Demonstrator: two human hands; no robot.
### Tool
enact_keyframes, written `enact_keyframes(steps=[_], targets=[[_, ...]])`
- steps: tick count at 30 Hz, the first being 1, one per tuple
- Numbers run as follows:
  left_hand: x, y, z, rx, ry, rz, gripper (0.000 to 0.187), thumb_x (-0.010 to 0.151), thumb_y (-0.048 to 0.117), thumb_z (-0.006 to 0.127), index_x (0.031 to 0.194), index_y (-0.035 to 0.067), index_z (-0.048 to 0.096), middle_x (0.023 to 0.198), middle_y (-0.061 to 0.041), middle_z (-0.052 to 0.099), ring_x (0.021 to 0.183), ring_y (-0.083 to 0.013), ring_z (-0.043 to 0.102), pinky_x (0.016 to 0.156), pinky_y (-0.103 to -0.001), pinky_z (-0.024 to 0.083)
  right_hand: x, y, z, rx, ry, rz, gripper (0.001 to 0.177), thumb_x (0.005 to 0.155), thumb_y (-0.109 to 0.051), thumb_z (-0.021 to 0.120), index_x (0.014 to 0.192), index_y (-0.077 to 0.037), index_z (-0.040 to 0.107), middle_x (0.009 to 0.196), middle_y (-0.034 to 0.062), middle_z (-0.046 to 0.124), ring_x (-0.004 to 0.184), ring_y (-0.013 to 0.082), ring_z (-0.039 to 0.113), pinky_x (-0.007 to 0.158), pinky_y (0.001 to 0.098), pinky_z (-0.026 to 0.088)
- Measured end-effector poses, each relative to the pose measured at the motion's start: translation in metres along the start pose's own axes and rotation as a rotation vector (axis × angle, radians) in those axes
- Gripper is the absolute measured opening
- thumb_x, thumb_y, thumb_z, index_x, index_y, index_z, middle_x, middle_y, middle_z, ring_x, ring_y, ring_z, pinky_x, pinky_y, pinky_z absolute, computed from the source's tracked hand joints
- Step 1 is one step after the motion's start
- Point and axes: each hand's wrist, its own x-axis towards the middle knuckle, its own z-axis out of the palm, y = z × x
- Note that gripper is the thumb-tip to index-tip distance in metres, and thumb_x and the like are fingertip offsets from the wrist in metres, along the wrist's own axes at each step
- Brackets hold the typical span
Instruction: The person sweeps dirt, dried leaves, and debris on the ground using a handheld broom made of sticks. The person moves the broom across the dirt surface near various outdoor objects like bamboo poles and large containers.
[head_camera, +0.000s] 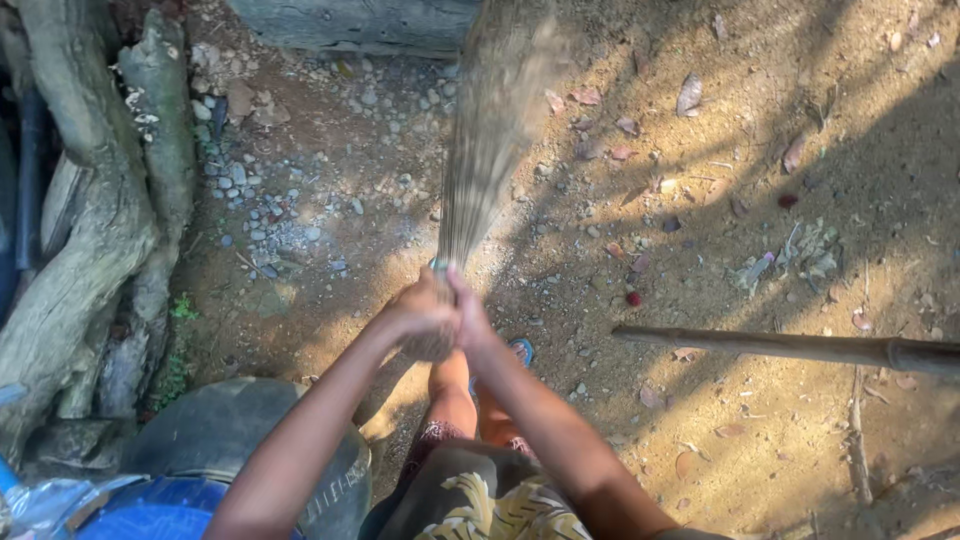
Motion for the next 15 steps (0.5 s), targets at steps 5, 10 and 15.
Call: enact_keyframes(steps=[5, 10, 15], targets=[[0.135, 0.06, 0.022, -0.149, -0.269, 0.042, 0.074, 0.061, 0.033, 0.073, 0.125, -0.004, 0.066, 0.125, -0.02, 0.07, 0.105, -0.0268, 0.067, 0.087, -0.038, 0.052, 0.055, -0.105, -0.047, -0.085, -0.065, -0.083, 0.053, 0.103, -0.043, 0.056, 0.134, 0.0, 0.063, 0.11, 0.0168, 0.072, 0.093, 0.0263, 0.072, 0.081, 0.0391, 0.062], [0.126, 0.064, 0.041, 0.407, -0.237, 0.105, 0.122, 0.059, 0.039, 0.088, 0.151, -0.002, 0.019, 0.15, -0.028, 0.032, 0.135, -0.0399, 0.038, 0.107, -0.045, 0.035, 0.005, -0.112, -0.04, 0.03, 0.253, -0.218, 0.061, 0.1, -0.05, 0.056, 0.141, -0.006, 0.048, 0.12, 0.0211, 0.067, 0.098, 0.0284, 0.073, 0.085, 0.0421, 0.061], [0.04, 0.009, 0.112, 0.199, -0.131, 0.008, 0.133, 0.05, 0.033, 0.08, 0.161, 0.008, 0.012, 0.136, -0.03, 0.058, 0.125, -0.0421, 0.062, 0.107, -0.039, 0.049, -0.078, -0.052, -0.078, 0.005, 0.233, -0.076, 0.066, 0.095, -0.051, 0.06, 0.143, -0.005, 0.054, 0.121, 0.018, 0.069, 0.093, 0.0283, 0.073, 0.083, 0.0416, 0.06]])
